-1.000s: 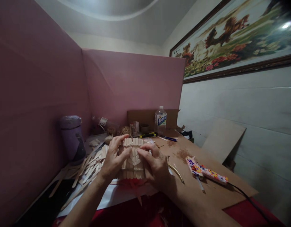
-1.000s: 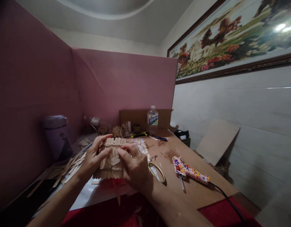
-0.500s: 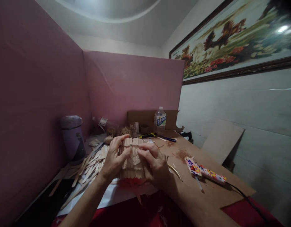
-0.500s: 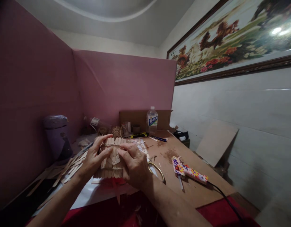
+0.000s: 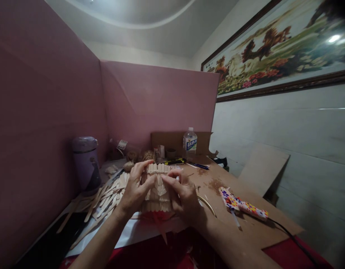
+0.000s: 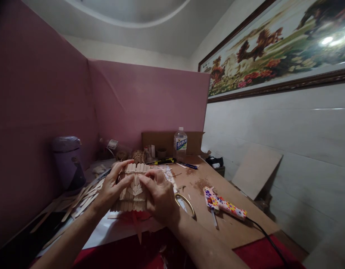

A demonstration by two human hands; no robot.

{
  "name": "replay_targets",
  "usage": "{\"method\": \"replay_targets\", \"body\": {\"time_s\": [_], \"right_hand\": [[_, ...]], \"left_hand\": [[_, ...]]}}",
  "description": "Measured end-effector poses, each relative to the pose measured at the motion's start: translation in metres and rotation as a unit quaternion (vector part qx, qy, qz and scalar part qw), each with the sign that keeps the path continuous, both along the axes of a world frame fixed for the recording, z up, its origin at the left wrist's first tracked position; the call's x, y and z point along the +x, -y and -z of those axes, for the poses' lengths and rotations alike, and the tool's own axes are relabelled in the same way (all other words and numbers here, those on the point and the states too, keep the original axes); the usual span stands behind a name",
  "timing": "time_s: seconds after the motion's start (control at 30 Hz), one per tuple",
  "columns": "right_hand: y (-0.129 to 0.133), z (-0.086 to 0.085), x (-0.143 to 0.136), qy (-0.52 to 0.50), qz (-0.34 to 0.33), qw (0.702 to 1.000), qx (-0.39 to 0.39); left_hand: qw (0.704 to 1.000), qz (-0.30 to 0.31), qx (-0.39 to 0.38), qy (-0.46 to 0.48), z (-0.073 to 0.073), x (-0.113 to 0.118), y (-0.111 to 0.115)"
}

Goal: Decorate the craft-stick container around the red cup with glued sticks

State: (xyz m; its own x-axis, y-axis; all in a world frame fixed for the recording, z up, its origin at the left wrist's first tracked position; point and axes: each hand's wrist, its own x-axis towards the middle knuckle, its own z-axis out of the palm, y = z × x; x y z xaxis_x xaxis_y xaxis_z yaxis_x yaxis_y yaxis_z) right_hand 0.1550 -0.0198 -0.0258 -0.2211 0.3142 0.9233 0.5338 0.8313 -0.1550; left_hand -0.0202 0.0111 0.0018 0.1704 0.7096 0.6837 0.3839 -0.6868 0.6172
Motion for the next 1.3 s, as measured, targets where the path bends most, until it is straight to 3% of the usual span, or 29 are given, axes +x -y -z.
{"method": "replay_targets", "body": {"time_s": [0.5,0.77,1.3], "right_hand": [[0.0,-0.004,-0.005,-0.041,0.027,0.999,-0.023],[0.004,-0.009,-0.003,-0.04,-0.012,0.998,-0.043],[0.004,-0.013,0.001,-0.013,-0.002,0.997,-0.078]], "left_hand": [[1.0,0.002,0.007,0.0,0.0,0.004,0.004],[1.0,0.009,0.01,-0.006,0.002,0.004,0.003],[0.999,-0.008,0.04,0.0,0.003,0.005,0.002]]}}
